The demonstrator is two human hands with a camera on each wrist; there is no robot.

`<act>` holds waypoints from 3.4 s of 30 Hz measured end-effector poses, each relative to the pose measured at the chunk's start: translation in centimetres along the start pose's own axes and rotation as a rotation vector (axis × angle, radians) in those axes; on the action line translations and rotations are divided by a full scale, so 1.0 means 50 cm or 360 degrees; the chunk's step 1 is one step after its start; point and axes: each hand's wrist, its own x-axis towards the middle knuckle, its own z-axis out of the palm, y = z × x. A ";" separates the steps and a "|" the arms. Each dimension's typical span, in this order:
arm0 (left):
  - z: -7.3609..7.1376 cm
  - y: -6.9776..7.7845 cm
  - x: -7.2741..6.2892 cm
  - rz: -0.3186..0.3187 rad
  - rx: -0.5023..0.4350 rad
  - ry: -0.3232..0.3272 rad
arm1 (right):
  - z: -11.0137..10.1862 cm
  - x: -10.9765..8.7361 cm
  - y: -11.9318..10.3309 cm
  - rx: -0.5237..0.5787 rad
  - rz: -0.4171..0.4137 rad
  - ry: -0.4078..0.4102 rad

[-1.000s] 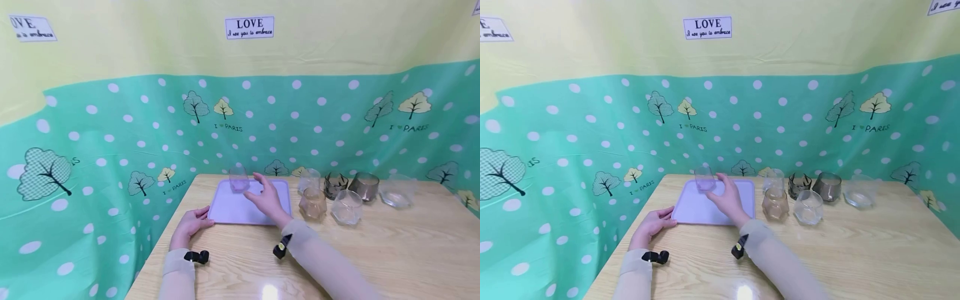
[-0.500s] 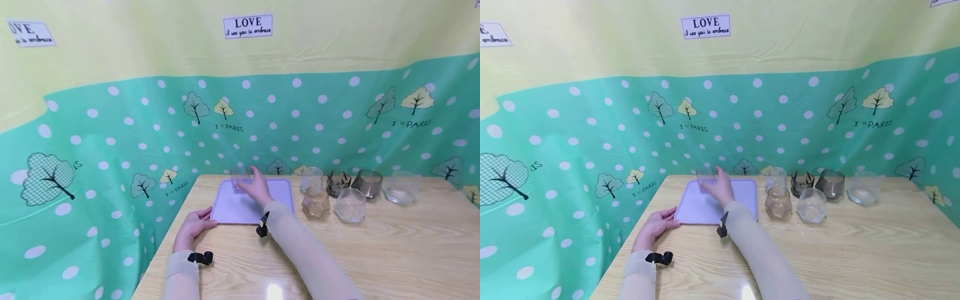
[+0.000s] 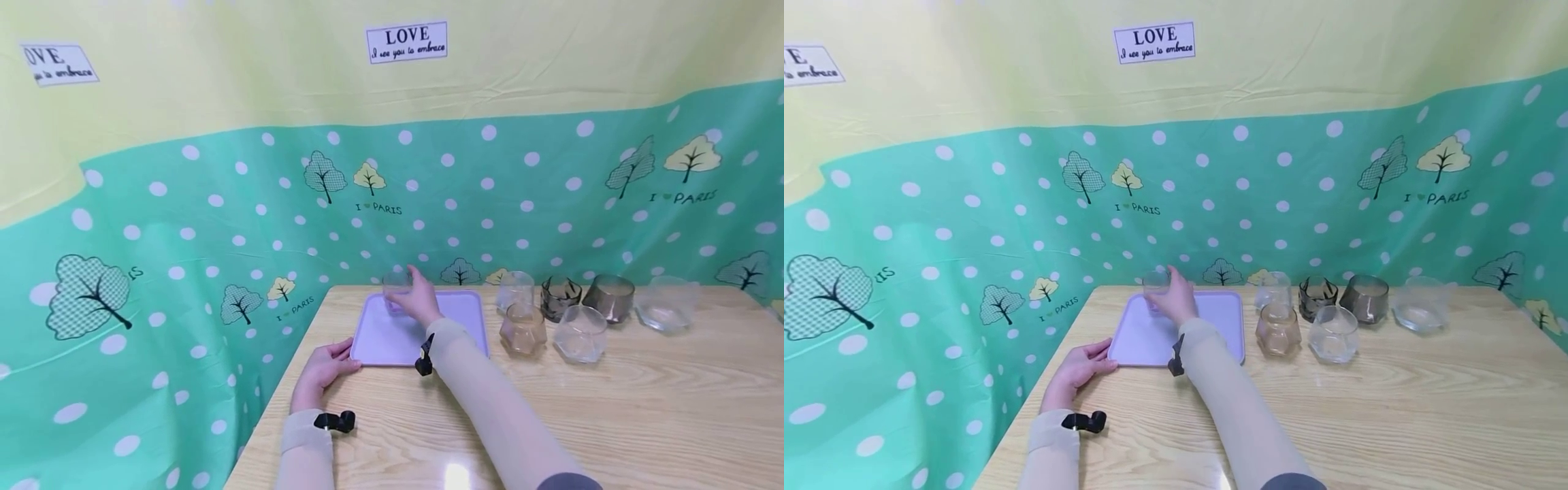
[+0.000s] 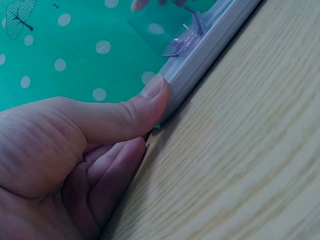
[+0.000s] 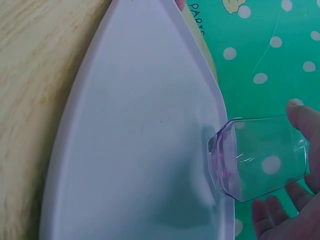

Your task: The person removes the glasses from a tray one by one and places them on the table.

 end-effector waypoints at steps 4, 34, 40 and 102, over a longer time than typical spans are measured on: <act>0.003 -0.003 0.000 -0.0006 -0.0001 0.0004 | 0.003 0.000 0.001 0.0013 -0.0021 0.0006; -0.001 -0.004 0.001 -0.0022 0.0034 -0.0012 | -0.130 -0.137 -0.044 0.0437 -0.0140 0.0202; -0.008 -0.007 0.001 -0.0048 0.0047 -0.0019 | -0.237 -0.196 -0.052 0.0465 -0.0254 0.0152; -0.021 -0.004 -0.004 -0.0056 -0.0048 -0.0069 | -0.785 -0.383 0.304 -0.0252 0.0082 0.0158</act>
